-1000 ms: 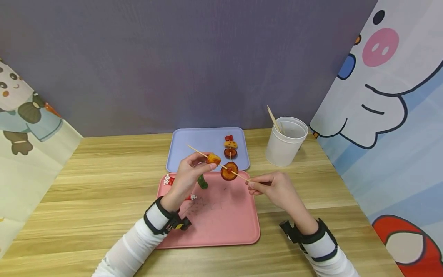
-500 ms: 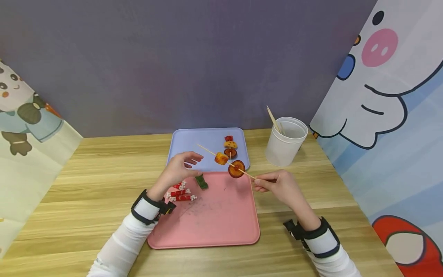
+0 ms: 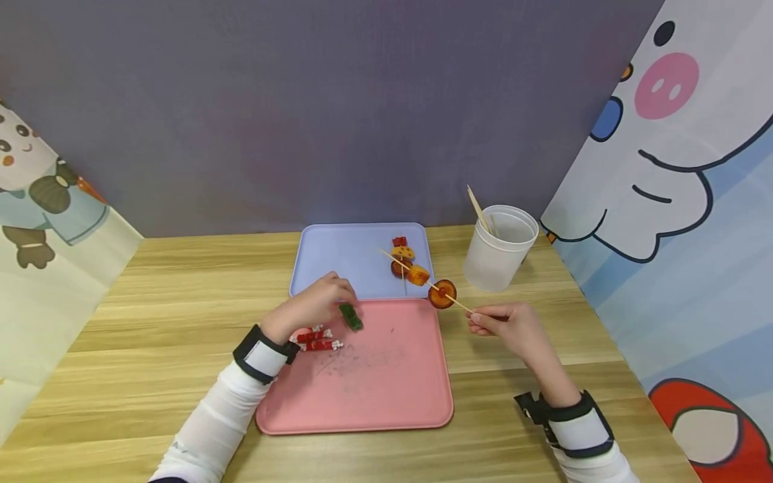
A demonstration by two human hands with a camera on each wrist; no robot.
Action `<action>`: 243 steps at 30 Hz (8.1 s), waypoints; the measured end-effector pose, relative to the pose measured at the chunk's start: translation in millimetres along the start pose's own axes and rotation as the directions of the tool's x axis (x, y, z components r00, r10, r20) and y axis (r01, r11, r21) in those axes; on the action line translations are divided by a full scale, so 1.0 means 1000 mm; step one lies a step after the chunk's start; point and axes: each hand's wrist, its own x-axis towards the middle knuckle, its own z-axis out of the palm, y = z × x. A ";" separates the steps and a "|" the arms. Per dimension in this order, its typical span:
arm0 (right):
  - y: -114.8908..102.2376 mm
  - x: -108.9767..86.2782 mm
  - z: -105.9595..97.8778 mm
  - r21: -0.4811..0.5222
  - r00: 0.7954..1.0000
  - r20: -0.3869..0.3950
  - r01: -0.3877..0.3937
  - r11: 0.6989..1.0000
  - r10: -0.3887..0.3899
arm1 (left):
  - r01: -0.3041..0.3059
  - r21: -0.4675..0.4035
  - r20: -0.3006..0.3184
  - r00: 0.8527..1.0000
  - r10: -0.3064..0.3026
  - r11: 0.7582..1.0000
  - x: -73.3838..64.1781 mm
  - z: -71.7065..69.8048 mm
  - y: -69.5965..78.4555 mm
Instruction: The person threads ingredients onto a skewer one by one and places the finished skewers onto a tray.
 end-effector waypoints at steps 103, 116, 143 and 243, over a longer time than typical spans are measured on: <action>-0.048 0.006 0.022 0.063 0.991 0.032 0.132 0.989 -0.134 | -0.020 -0.661 -0.662 0.487 -0.571 0.750 -0.003 -0.052 0.021; -0.052 0.003 0.022 0.054 0.991 0.028 0.128 0.990 -0.129 | -0.025 -0.631 -0.686 0.484 -0.543 0.775 -0.004 -0.051 0.021; -0.053 0.003 0.026 0.078 0.992 0.003 0.122 0.990 -0.122 | -0.051 -0.635 -0.683 0.503 -0.529 0.771 -0.007 -0.063 0.057; -0.054 0.066 0.102 -0.334 0.993 0.060 0.115 0.936 -0.101 | 0.080 -0.410 -0.790 0.467 -0.397 0.909 -0.035 -0.037 -0.014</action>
